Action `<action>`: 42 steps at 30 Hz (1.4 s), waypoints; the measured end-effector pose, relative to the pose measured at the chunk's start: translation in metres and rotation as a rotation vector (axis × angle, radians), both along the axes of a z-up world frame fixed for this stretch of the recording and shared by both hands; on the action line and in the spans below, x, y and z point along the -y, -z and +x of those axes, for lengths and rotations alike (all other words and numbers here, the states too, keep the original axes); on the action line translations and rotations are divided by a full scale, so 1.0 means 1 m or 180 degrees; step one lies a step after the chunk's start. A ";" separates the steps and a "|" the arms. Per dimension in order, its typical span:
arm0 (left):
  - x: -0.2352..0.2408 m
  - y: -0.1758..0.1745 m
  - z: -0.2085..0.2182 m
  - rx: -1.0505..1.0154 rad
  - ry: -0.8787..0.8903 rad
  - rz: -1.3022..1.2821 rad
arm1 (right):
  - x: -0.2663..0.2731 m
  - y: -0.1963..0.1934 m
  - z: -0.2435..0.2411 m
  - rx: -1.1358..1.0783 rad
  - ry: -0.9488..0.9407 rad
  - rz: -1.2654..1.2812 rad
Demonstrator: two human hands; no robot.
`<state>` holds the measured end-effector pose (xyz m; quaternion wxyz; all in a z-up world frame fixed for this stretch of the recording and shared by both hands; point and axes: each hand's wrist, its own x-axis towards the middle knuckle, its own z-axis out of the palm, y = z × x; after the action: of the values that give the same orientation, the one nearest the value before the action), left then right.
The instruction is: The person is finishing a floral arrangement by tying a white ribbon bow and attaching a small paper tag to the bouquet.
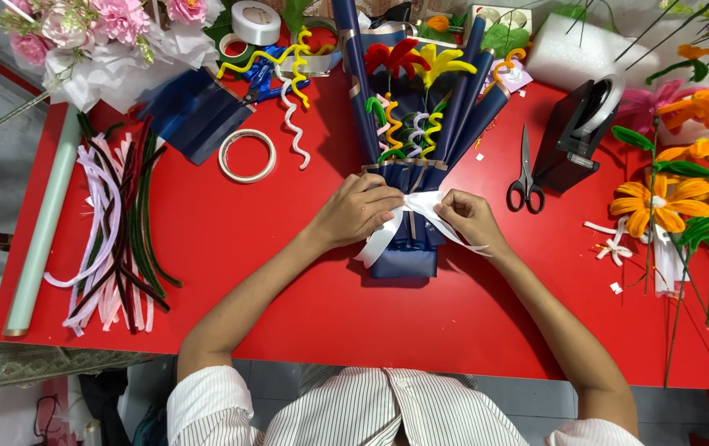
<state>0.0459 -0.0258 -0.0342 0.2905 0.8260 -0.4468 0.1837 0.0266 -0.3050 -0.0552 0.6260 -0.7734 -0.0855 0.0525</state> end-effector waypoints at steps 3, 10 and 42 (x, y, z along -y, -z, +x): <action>0.000 0.001 0.001 0.0048 0.0017 -0.0018 | 0.001 0.002 0.001 0.0069 -0.0015 -0.0020; 0.002 0.010 0.002 0.0123 -0.0036 -0.0043 | 0.000 0.004 0.001 0.0097 -0.0049 0.0061; -0.042 0.029 0.037 -0.0991 -0.1425 -0.1979 | 0.005 -0.028 -0.006 -0.0407 0.0157 0.0731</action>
<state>0.0826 0.0160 -0.0628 0.5431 0.7936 -0.1301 0.2414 0.0201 -0.3101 -0.0274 0.7157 -0.6935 -0.0318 0.0762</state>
